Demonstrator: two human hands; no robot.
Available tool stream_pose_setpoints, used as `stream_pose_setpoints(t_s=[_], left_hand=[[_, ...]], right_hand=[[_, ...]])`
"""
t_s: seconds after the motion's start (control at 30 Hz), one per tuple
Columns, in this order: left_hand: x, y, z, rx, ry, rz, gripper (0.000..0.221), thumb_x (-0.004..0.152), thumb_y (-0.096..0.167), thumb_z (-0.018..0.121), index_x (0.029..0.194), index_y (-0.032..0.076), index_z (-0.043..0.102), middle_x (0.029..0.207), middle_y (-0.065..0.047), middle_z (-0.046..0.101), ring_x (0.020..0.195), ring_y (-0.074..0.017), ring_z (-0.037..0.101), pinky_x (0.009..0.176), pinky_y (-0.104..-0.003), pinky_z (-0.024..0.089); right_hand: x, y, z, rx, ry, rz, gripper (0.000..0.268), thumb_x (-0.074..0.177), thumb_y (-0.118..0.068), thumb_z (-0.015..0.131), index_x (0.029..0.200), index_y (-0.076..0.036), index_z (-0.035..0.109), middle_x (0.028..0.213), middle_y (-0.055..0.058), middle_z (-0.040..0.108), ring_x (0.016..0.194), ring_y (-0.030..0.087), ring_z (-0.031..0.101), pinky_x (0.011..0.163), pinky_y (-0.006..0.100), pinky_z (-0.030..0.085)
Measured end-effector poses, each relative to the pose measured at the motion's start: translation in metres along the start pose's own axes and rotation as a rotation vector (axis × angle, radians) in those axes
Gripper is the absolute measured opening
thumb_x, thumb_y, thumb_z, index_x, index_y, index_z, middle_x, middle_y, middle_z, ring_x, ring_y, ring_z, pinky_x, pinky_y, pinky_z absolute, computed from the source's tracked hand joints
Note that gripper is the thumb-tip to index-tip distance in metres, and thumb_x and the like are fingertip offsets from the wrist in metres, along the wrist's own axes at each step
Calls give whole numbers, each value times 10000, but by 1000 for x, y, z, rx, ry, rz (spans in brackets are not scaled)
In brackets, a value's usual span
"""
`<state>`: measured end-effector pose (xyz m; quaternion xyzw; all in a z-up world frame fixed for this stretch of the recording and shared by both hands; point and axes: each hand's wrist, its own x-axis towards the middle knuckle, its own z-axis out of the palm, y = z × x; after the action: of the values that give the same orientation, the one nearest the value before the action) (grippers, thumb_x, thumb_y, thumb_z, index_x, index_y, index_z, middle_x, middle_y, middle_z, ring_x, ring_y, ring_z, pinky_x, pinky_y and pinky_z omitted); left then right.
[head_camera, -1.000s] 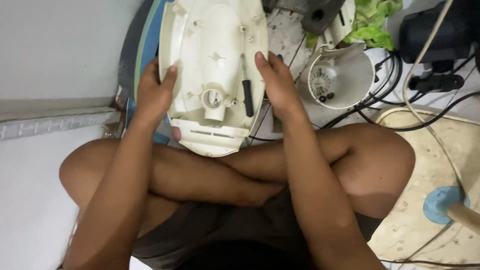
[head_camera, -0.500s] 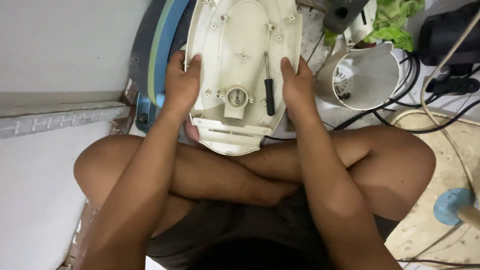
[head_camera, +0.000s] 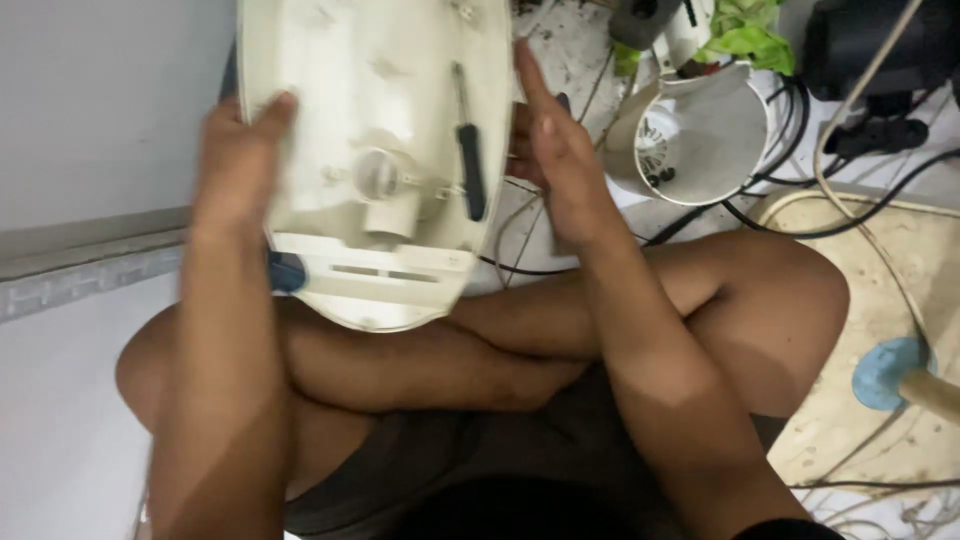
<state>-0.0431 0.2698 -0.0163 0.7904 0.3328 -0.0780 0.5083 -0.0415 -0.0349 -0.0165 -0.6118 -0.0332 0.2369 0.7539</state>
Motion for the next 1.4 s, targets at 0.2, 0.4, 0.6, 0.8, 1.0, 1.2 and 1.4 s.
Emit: stream_pose_setpoints(t_s=[0.2, 0.4, 0.6, 0.8, 1.0, 1.2, 1.4], left_hand=[[-17, 46, -20, -491, -37, -226, 365, 858, 260, 659, 1207, 159, 691, 1050, 15, 780, 903, -149, 769, 777, -294, 662], [0, 42, -35, -632, -130, -213, 240, 916, 287, 670, 1128, 180, 707, 1044, 9, 786, 911, -173, 776, 800, -321, 639], [17, 29, -40, -682, -259, -152, 300, 898, 283, 692, 1163, 147, 729, 1099, -4, 795, 970, -175, 781, 869, -327, 636], [6, 44, -39, -665, -174, -224, 295, 877, 292, 711, 1146, 172, 719, 1064, 15, 793, 954, -171, 782, 839, -335, 643], [-15, 71, -35, -642, -61, -304, 166, 914, 279, 697, 1053, 190, 722, 991, 43, 791, 886, -146, 783, 783, -318, 646], [-5, 63, -37, -658, -70, -313, 131, 897, 290, 707, 981, 191, 686, 989, 26, 802, 888, -168, 791, 803, -344, 659], [18, 40, -44, -714, -109, -235, 83, 929, 220, 725, 985, 174, 684, 963, 14, 771, 858, -152, 752, 789, -301, 618]], right_hand=[[10, 9, -17, 573, -177, 36, 886, 930, -598, 495, 1669, -169, 263, 1571, 164, 551, 1300, 332, 664, 1110, 486, 559], [5, -24, 2, -469, 215, 409, 310, 1008, -95, 433, 1234, -115, 644, 1212, 93, 708, 865, 143, 671, 695, 248, 586], [1, 101, 27, -1242, -506, 403, 499, 946, -392, 579, 1411, -214, 575, 1317, 202, 610, 1119, 433, 652, 923, 529, 534], [-8, 86, 38, -1406, -646, 551, 455, 913, -333, 627, 1366, -322, 582, 1375, 66, 545, 1176, 345, 626, 863, 519, 549], [-6, 97, 33, -1508, -531, 518, 349, 904, -301, 540, 1232, -266, 655, 1245, 67, 665, 1093, 352, 679, 766, 500, 559], [-3, 78, 35, -1532, -464, 770, 361, 955, -231, 486, 1232, -129, 693, 1272, 117, 695, 1156, 329, 677, 840, 454, 578], [1, 80, 27, -1535, -226, 788, 384, 914, -165, 532, 1252, -140, 711, 1244, 151, 717, 1163, 370, 689, 890, 488, 590]])
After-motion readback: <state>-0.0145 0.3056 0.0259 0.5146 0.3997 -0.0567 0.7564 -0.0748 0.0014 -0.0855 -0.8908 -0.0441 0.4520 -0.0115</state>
